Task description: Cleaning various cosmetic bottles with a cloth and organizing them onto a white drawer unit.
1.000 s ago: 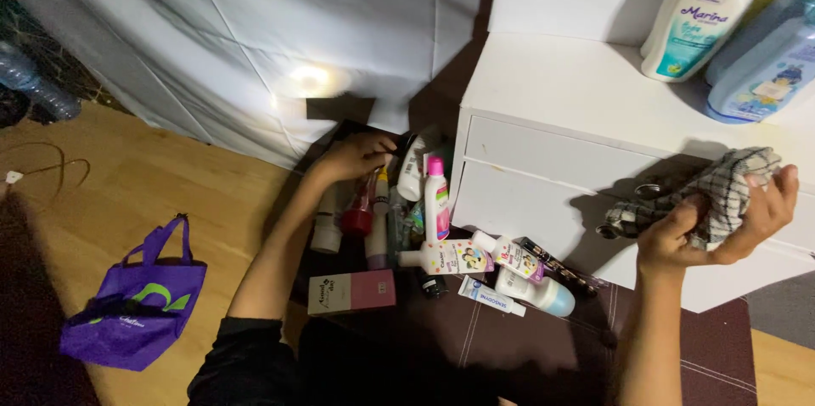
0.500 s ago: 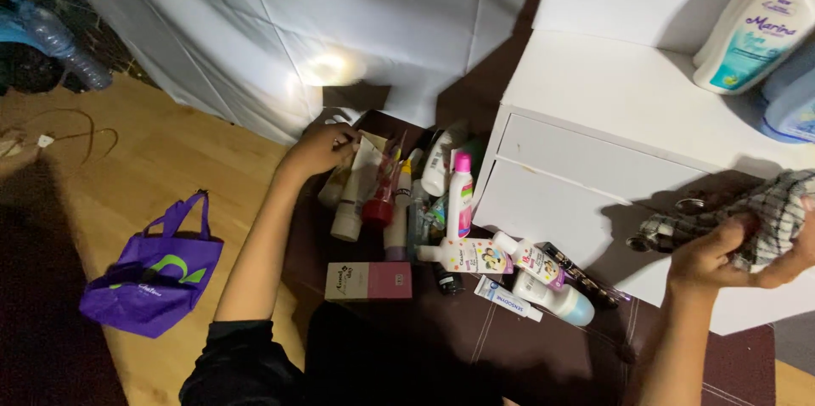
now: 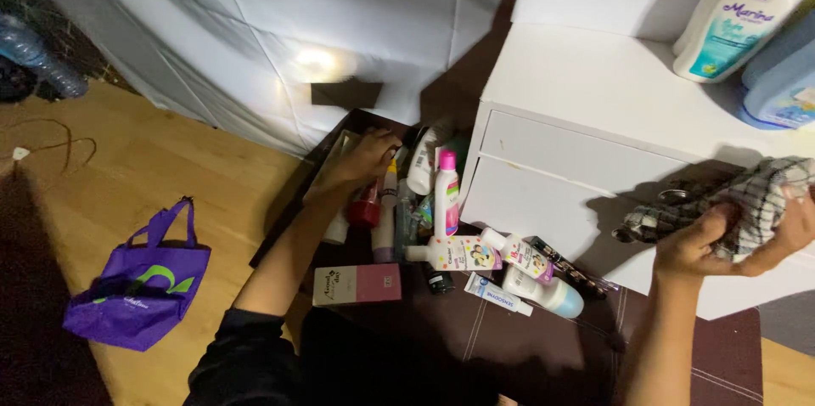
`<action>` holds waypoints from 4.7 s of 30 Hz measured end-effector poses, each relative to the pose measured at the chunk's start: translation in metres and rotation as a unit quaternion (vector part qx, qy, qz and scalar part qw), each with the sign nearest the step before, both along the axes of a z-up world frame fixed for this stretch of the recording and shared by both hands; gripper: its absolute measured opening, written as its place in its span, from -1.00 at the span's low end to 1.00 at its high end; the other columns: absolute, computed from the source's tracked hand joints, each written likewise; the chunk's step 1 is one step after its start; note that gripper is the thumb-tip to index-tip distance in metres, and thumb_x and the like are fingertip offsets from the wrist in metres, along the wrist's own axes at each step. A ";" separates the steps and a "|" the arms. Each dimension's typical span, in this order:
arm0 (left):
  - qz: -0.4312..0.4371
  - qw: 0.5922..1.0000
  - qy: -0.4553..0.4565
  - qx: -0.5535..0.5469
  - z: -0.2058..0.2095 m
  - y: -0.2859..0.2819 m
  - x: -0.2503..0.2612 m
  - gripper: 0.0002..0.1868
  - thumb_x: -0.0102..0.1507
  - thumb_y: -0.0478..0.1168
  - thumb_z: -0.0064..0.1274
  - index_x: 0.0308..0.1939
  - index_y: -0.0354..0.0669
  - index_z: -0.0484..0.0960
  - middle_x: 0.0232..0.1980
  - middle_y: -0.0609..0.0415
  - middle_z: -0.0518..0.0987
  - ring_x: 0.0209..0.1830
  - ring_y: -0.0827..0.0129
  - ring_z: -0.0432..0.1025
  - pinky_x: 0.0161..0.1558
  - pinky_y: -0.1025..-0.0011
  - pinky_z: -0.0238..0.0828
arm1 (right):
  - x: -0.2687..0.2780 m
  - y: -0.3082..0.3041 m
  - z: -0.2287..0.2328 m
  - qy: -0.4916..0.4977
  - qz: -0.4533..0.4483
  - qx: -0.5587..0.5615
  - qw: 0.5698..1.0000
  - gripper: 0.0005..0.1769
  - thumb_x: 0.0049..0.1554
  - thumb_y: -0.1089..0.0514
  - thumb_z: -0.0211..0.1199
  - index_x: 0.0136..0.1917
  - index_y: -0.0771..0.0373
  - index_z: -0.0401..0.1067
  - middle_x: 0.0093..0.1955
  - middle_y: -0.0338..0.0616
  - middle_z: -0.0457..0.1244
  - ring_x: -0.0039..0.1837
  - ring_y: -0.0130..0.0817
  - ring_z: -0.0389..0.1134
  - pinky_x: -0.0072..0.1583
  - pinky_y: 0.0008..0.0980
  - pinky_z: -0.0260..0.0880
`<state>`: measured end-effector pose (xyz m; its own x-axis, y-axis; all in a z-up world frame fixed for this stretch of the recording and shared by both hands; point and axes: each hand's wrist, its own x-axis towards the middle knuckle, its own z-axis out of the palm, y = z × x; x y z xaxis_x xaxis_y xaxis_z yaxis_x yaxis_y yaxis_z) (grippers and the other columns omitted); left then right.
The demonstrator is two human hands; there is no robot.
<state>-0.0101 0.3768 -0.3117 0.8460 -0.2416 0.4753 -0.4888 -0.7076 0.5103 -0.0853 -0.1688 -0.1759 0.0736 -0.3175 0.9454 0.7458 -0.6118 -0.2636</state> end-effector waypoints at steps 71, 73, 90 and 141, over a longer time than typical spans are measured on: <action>-0.072 0.954 0.288 0.041 -0.046 0.054 0.096 -0.46 0.06 0.12 0.32 -0.34 -0.39 0.65 -0.39 -0.19 0.63 -0.42 0.11 0.50 -0.34 0.19 0.45 | -0.033 0.033 0.056 0.002 -0.033 -0.057 0.998 -0.42 0.27 -0.07 0.17 0.24 0.53 0.24 0.28 0.31 0.12 0.50 0.31 0.06 0.51 0.33 0.06; -0.058 0.954 0.286 0.068 -0.050 0.053 0.100 -0.44 0.06 0.14 0.32 -0.30 -0.39 0.65 -0.36 -0.20 0.63 -0.39 0.09 0.50 -0.31 0.18 0.45 | -0.027 0.024 0.042 0.002 -0.044 -0.068 0.997 -0.44 0.27 -0.05 0.15 0.27 0.50 0.27 0.33 0.29 0.14 0.56 0.27 0.07 0.54 0.26 0.06; 0.006 0.931 0.316 0.186 0.013 0.035 0.066 -0.17 0.09 0.48 0.12 -0.27 -0.37 0.69 -0.34 -0.15 0.67 -0.38 0.13 0.55 -0.30 0.20 0.48 | -0.022 0.018 0.032 -0.002 -0.050 -0.061 0.997 -0.41 0.31 -0.09 0.15 0.33 0.48 0.27 0.50 0.40 0.12 0.65 0.27 0.06 0.59 0.19 0.04; 0.135 0.947 -0.238 -0.167 0.223 -0.178 -0.127 -0.64 0.35 -0.08 0.20 0.08 -0.16 0.44 -0.15 -0.10 0.60 -0.14 0.19 0.52 -0.06 0.30 0.45 | -0.072 0.111 0.042 0.104 0.169 -0.201 0.959 -0.43 -0.09 0.36 0.33 0.23 0.22 0.46 0.31 0.08 0.28 0.39 0.03 0.30 0.38 -0.05 0.32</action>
<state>-0.1376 0.1993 -0.0890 0.5254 0.1848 0.8305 -0.5442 -0.6773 0.4950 -0.1577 -0.0577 -0.1338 0.3076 0.1448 0.9404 0.8766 -0.4275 -0.2209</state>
